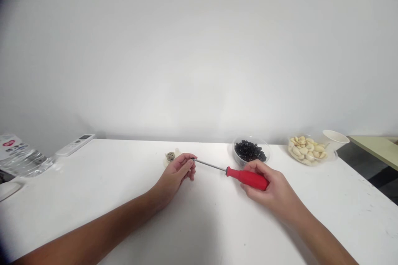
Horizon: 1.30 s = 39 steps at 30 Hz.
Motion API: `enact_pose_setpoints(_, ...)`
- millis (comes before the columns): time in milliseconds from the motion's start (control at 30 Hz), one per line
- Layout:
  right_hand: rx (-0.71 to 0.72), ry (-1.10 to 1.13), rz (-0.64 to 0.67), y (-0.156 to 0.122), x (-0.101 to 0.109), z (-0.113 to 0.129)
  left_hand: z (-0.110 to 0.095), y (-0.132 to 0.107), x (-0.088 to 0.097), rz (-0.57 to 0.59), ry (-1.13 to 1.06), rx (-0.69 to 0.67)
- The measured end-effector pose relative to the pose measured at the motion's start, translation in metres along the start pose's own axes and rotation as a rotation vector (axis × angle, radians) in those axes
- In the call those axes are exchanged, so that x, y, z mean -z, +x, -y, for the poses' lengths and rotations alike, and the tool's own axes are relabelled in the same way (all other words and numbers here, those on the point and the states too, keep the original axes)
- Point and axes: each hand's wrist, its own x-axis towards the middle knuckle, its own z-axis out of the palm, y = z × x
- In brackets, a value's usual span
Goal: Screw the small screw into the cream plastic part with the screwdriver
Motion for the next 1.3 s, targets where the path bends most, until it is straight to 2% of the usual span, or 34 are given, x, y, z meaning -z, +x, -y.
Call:
enact_pose_setpoints(133,-0.089,-0.002,0.019,-0.0025,0.0034,0.0081,0.0018,0.0008,-0.0005,-0.024,-0.014,-0.018)
enact_pose_setpoints(300,-0.168,0.094,0.066,-0.0036,0.0041,0.0087,0.0005,-0.0013,-0.0013,-0.002,0.054,-0.013)
enact_pose_setpoints(500,-0.153,0.218,0.157,-0.0013,0.0073,0.0056,0.0003,-0.0011,-0.0009,-0.041,0.027,-0.003)
enact_pose_setpoints(733,-0.167,0.11,0.07,0.0021,0.0098,0.008,-0.0003,-0.0012,-0.0022,-0.046,0.009,-0.005)
enact_pose_setpoints(800,-0.242,0.174,0.062,0.0024,0.0077,0.0082,-0.0014,-0.0018,-0.0027,-0.048,0.02,0.0)
enact_pose_setpoints(900,-0.369,0.419,0.118,0.0013,0.0048,0.0078,-0.0022,-0.002,-0.0032,-0.059,0.016,-0.004)
enact_pose_setpoints(967,-0.401,0.565,0.158,0.0005,0.0042,0.0071,-0.0021,-0.0019,-0.0036,-0.063,0.009,-0.011)
enact_pose_setpoints(1033,-0.397,0.622,0.171,0.0009,0.0051,0.0065,-0.002,-0.0017,-0.004,-0.069,0.001,-0.014)
enact_pose_setpoints(1233,-0.323,0.372,0.029,0.0061,0.0079,0.0043,-0.003,-0.0022,-0.0043,-0.056,0.028,-0.012)
enact_pose_setpoints(1300,-0.299,0.378,0.004,0.0058,0.0065,0.0037,-0.0029,-0.0022,-0.0041,-0.05,0.051,-0.015)
